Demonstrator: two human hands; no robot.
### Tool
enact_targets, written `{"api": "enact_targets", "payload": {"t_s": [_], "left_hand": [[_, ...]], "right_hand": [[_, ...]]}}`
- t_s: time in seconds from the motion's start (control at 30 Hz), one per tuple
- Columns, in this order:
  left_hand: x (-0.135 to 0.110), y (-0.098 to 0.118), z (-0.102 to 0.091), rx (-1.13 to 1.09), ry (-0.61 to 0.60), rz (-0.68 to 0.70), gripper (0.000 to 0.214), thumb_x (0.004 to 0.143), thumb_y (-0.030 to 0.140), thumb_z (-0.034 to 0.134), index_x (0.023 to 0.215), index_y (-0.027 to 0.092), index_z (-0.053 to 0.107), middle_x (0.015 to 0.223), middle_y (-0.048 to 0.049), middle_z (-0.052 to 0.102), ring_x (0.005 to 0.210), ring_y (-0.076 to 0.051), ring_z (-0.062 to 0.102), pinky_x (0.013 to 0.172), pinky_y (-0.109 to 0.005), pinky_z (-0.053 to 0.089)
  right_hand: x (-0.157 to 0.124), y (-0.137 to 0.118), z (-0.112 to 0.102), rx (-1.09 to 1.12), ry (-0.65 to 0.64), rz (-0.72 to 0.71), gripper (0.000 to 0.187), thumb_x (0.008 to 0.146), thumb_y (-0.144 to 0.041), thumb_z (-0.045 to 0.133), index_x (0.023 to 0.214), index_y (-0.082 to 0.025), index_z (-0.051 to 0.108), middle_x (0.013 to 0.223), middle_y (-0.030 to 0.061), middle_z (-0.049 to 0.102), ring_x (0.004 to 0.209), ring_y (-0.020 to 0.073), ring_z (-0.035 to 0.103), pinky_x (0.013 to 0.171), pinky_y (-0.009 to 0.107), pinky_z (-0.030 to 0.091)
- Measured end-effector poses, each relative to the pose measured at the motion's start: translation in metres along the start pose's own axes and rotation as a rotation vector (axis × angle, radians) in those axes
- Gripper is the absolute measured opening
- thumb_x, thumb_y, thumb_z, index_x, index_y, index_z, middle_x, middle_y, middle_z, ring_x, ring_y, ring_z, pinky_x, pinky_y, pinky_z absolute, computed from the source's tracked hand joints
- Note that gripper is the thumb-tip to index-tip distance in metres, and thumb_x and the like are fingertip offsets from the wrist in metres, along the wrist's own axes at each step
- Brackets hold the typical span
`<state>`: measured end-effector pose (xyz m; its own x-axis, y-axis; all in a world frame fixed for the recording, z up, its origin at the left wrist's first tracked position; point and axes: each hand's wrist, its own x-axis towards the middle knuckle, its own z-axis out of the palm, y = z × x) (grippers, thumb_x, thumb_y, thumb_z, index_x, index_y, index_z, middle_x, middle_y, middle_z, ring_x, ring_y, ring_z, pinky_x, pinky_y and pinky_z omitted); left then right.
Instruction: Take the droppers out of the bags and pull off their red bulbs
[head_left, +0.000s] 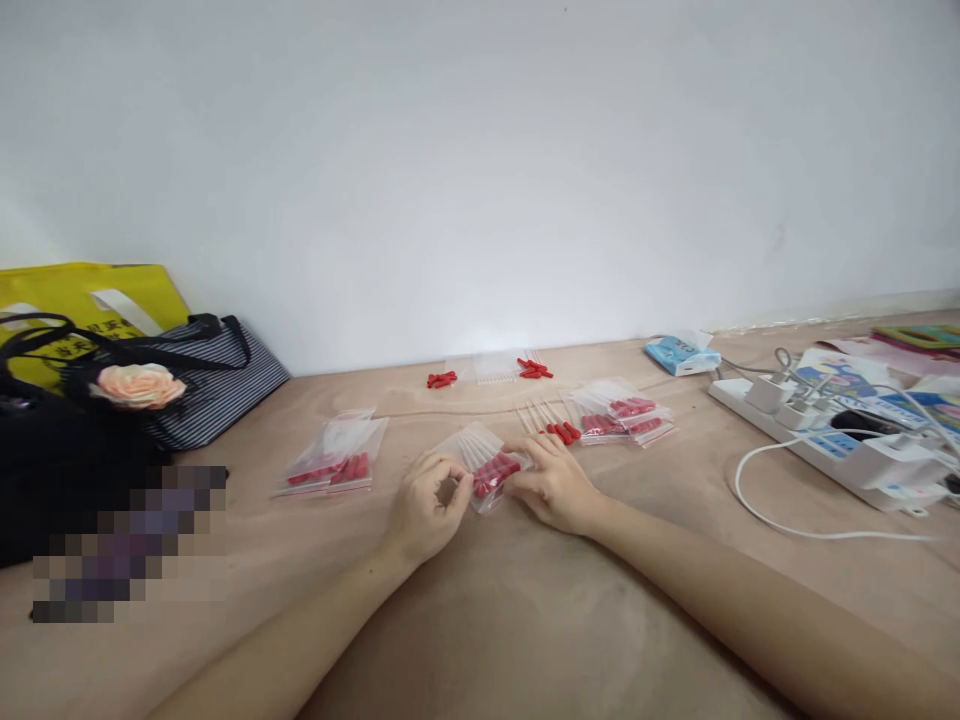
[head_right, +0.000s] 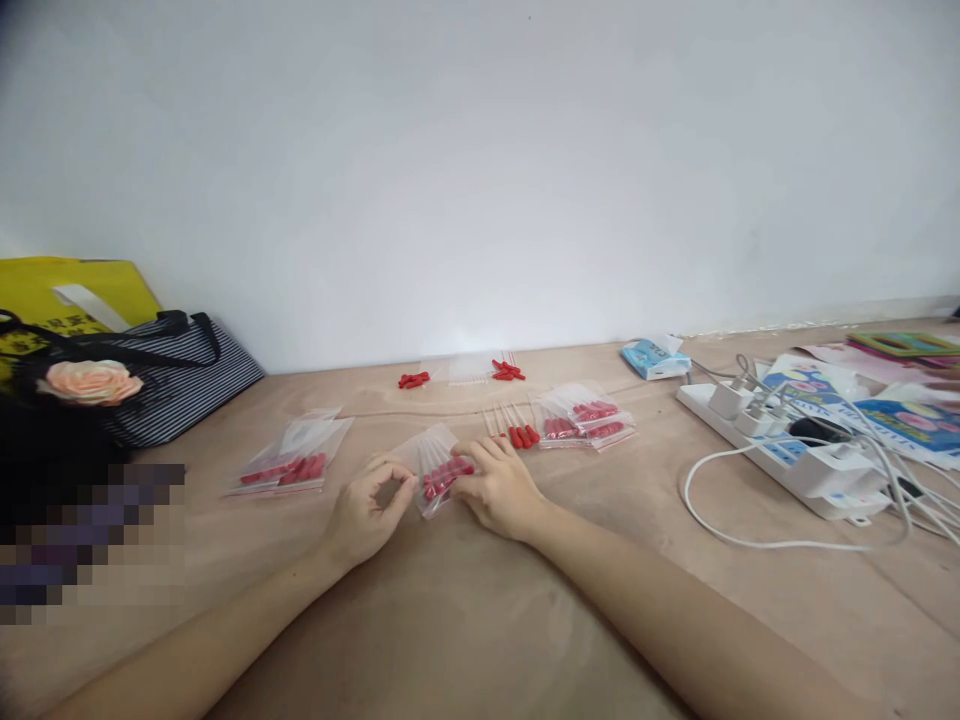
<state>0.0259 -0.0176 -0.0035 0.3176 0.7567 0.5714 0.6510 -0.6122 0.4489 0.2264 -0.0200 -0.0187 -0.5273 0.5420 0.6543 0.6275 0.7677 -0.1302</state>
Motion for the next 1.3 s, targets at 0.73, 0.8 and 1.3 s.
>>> {"api": "enact_targets", "payload": {"t_s": [0.73, 0.8, 1.3], "left_hand": [[-0.002, -0.012, -0.012, 0.124, -0.303, 0.110, 0.022, 0.082, 0.033, 0.042, 0.074, 0.019, 0.058, 0.076, -0.0036, 0.058, 0.074, -0.017, 0.052, 0.072, -0.032, 0.041], [-0.001, -0.015, -0.012, 0.132, -0.267, 0.116, 0.022, 0.082, 0.033, 0.042, 0.078, 0.019, 0.059, 0.082, -0.0046, 0.059, 0.081, -0.018, 0.053, 0.077, -0.033, 0.040], [0.004, -0.025, -0.016, 0.122, -0.316, 0.007, 0.037, 0.075, 0.042, 0.053, 0.104, 0.020, 0.055, 0.100, -0.0071, 0.060, 0.093, -0.023, 0.054, 0.083, -0.037, 0.041]], "right_hand": [[0.000, 0.005, 0.000, -0.103, -0.188, 0.388, 0.027, 0.070, -0.038, 0.064, 0.093, -0.023, 0.063, 0.077, 0.0027, 0.059, 0.077, 0.0171, 0.049, 0.067, 0.029, 0.030], [0.002, 0.005, -0.001, -0.057, -0.209, 0.425, 0.029, 0.068, -0.037, 0.066, 0.093, -0.023, 0.063, 0.074, 0.0015, 0.060, 0.074, 0.0164, 0.050, 0.066, 0.028, 0.031], [0.006, 0.011, 0.006, 0.457, -0.242, 0.515, 0.034, 0.064, -0.021, 0.066, 0.098, -0.027, 0.065, 0.058, -0.0064, 0.050, 0.055, 0.0076, 0.045, 0.056, 0.020, 0.035]]}}
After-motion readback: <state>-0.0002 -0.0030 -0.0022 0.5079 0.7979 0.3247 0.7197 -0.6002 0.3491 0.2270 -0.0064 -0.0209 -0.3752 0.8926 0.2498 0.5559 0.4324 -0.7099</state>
